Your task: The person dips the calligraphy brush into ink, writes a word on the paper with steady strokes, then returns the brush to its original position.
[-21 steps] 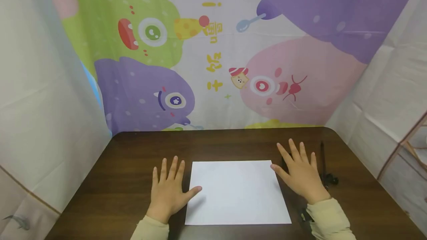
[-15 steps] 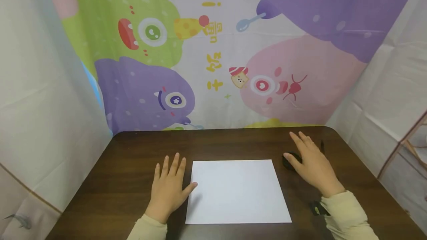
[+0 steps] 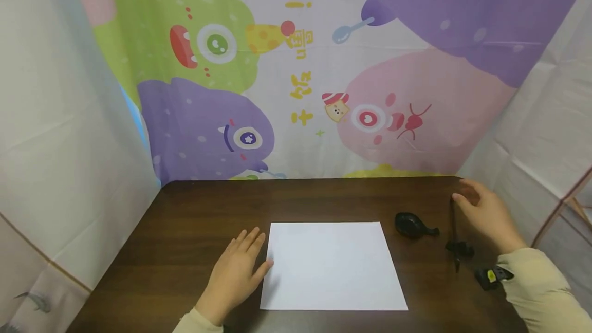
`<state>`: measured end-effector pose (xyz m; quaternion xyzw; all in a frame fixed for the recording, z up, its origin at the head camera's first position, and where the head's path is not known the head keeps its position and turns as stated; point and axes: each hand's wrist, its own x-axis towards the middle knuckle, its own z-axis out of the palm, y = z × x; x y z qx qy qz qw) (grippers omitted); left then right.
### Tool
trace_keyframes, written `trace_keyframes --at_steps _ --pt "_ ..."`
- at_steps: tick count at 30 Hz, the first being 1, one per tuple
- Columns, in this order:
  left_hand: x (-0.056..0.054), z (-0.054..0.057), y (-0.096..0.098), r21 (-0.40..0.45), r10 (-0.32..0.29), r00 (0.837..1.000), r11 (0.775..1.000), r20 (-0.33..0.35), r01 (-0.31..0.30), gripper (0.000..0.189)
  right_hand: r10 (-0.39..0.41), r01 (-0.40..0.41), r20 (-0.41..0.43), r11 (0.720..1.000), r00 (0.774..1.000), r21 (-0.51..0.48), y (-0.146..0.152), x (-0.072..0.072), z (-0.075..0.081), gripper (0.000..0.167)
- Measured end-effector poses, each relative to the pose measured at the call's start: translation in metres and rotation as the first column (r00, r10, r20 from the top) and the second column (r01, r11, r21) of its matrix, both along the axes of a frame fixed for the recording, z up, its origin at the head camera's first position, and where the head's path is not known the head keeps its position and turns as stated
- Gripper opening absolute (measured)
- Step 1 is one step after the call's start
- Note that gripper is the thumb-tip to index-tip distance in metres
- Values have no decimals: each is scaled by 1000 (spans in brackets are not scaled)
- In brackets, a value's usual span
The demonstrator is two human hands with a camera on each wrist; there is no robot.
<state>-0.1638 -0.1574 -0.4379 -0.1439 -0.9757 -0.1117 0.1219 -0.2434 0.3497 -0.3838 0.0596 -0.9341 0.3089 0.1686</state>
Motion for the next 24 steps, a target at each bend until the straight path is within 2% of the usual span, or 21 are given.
trace_keyframes --at_steps 3,7,11,15,20,24 --pt "5 -3 0 23 -30 997 999 65 29 63 -22 22 -5 1000 1000 5 11 -6 -9 50" --pt "12 -7 -2 37 -91 983 996 162 86 67 -47 47 23 999 999 4 19 -12 -20 47" --pt "16 -12 -2 5 -165 967 986 193 167 69 -56 57 98 998 994 -5 22 -15 -30 48" --pt "19 -17 -1 -53 -213 952 972 222 230 73 -63 62 151 998 986 14 21 -16 -39 51" --pt "21 -22 -1 -76 -233 929 961 288 265 80 -98 88 165 994 981 68 24 -20 -50 53" --pt "21 -24 -1 -85 -219 908 961 356 265 83 -113 95 218 991 970 90 30 -24 -60 55"
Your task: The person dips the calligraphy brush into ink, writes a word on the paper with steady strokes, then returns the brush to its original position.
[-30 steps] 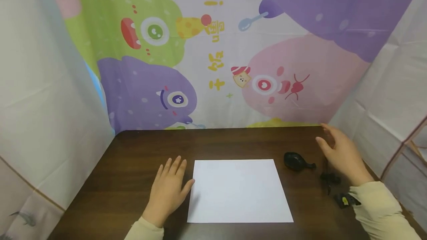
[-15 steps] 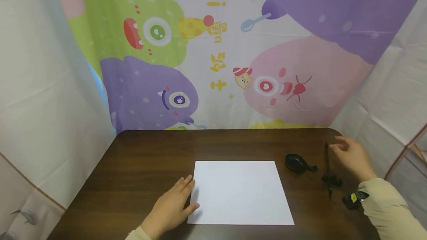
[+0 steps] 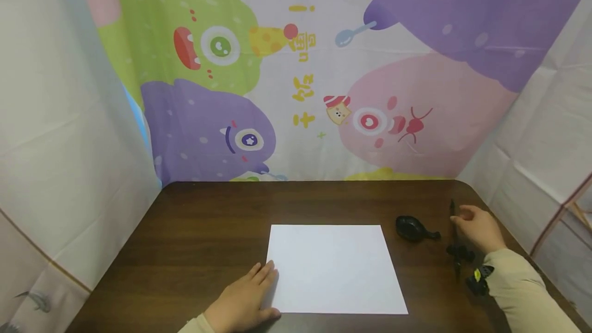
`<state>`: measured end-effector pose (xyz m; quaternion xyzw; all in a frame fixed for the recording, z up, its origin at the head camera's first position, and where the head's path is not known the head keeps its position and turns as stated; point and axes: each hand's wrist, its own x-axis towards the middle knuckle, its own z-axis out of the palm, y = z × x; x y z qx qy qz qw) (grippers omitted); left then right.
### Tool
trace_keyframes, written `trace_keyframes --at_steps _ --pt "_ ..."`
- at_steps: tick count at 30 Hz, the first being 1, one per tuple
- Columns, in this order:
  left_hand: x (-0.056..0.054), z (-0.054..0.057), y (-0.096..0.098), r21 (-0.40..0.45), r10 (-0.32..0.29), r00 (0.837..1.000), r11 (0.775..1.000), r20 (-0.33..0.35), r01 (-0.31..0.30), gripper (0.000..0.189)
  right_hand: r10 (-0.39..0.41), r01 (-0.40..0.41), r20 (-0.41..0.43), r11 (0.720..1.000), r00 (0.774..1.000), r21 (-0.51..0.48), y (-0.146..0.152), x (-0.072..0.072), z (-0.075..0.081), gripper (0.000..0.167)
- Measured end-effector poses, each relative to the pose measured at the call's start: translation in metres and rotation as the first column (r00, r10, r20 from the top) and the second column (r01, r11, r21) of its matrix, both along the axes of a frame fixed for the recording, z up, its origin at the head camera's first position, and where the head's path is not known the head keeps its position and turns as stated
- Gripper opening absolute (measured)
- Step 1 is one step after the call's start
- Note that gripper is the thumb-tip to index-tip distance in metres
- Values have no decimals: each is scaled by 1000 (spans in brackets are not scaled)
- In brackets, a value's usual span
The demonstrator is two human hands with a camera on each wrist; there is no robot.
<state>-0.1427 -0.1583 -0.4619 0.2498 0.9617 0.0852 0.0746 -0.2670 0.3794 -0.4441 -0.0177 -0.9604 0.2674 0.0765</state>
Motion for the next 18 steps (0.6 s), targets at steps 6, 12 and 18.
trace_keyframes --at_steps 6,12,18 --pt "1 0 2 4 27 995 1000 99 -27 84 0 2 113 1000 994 -22 5 -4 -7 61" --pt "0 0 2 16 25 991 999 131 -28 85 -13 12 169 1000 985 7 4 -7 -9 64" --pt "1 1 3 27 21 991 999 133 -25 85 -15 5 178 998 984 57 4 -9 -13 62"
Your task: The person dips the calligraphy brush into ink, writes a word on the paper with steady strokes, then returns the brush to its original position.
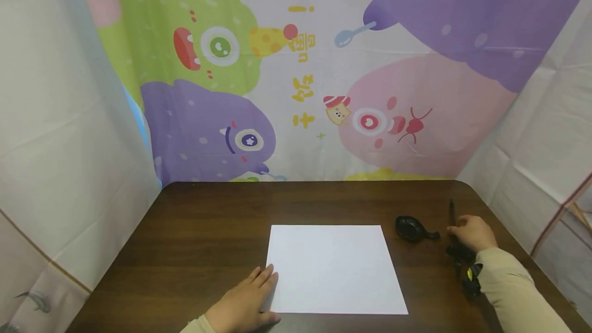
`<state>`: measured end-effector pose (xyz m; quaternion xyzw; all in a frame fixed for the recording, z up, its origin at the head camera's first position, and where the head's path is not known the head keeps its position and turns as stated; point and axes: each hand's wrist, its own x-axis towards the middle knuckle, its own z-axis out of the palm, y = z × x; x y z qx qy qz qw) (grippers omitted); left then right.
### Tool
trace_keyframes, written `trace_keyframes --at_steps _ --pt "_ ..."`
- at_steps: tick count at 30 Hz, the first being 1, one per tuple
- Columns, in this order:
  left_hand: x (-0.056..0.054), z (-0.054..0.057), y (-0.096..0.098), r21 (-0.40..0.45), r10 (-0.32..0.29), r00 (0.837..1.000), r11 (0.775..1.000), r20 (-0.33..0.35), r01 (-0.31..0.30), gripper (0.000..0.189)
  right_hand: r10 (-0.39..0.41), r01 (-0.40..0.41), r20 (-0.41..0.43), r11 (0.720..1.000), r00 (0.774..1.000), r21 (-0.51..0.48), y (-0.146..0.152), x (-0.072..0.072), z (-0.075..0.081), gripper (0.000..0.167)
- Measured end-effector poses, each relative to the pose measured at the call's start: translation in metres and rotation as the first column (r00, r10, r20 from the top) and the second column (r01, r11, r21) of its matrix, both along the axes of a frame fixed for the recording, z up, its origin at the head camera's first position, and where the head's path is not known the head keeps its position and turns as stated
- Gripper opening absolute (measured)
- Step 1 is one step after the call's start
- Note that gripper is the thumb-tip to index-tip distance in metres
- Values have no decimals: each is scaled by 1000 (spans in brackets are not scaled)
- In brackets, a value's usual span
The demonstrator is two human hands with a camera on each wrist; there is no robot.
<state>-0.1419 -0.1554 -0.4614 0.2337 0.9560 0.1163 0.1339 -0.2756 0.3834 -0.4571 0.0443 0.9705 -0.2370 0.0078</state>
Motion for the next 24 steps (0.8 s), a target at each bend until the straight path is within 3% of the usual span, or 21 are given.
trace_keyframes --at_steps 13,24 --pt "2 2 1 21 9 1000 1000 8 -9 84 10 -11 16 999 1000 46 0 -2 -3 51" --pt "0 1 1 18 9 999 1000 36 -10 85 -17 17 23 1000 1000 -9 0 -4 -5 46"
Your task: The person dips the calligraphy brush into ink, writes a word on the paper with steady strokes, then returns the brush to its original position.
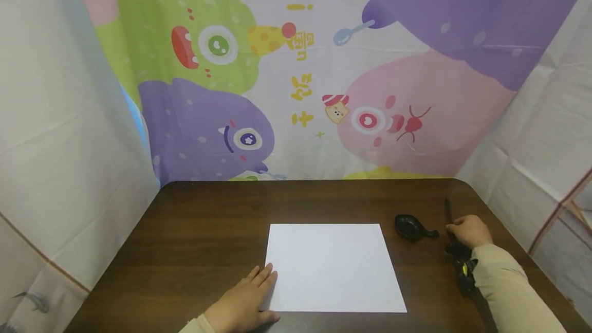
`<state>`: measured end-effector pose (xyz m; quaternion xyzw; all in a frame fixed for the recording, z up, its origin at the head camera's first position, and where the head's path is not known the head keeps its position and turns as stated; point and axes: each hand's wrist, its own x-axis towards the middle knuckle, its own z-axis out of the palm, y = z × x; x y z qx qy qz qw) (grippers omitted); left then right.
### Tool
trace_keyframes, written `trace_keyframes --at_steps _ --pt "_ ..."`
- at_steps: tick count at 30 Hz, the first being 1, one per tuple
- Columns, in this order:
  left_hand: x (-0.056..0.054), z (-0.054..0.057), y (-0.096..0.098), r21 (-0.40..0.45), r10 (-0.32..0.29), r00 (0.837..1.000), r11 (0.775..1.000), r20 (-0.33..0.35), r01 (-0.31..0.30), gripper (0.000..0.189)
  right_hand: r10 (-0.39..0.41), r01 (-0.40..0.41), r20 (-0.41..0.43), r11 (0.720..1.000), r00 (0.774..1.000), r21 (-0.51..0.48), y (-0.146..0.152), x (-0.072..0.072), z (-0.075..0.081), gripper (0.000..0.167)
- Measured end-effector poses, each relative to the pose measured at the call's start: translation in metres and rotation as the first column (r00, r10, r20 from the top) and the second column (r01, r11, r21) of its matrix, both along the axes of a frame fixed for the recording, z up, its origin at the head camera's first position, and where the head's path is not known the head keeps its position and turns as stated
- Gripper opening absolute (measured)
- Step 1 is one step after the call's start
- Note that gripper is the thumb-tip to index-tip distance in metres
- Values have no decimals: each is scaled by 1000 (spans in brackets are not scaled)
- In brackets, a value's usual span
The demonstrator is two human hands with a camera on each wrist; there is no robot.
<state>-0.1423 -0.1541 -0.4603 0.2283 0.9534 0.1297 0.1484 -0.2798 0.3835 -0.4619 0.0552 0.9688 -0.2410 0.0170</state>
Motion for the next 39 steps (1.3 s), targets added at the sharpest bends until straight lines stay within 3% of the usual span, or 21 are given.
trace_keyframes --at_steps 6,11,15,22,26,29,35,39 --pt "-1 -1 -1 6 -1 1000 1000 -1 1 84 -28 28 -3 999 1000 -43 4 -4 0 46" --pt "-1 -2 -2 9 -2 1000 1000 -13 2 84 -47 45 -28 997 999 -69 5 -2 10 46" --pt "-1 -2 -2 8 -6 1000 1000 -16 6 84 -72 66 -29 986 997 -156 7 -3 18 52" --pt "0 -2 -1 3 -2 1000 1000 -15 2 84 -87 71 -36 947 996 -313 10 -6 32 57" --pt "-1 -1 -1 5 -1 1000 1000 -13 1 84 -103 67 -63 906 993 -417 8 -8 42 55" --pt "0 -1 -1 8 -3 1000 1000 -12 3 84 -100 50 -77 871 992 -489 6 -10 52 49" --pt "-1 -2 -1 8 -2 1000 1000 -7 2 84 -69 -10 -127 842 989 -540 -1 -9 74 40" --pt "0 -2 0 11 -1 1000 1000 -4 1 85 -69 -57 -188 804 980 -592 -10 -7 86 25"
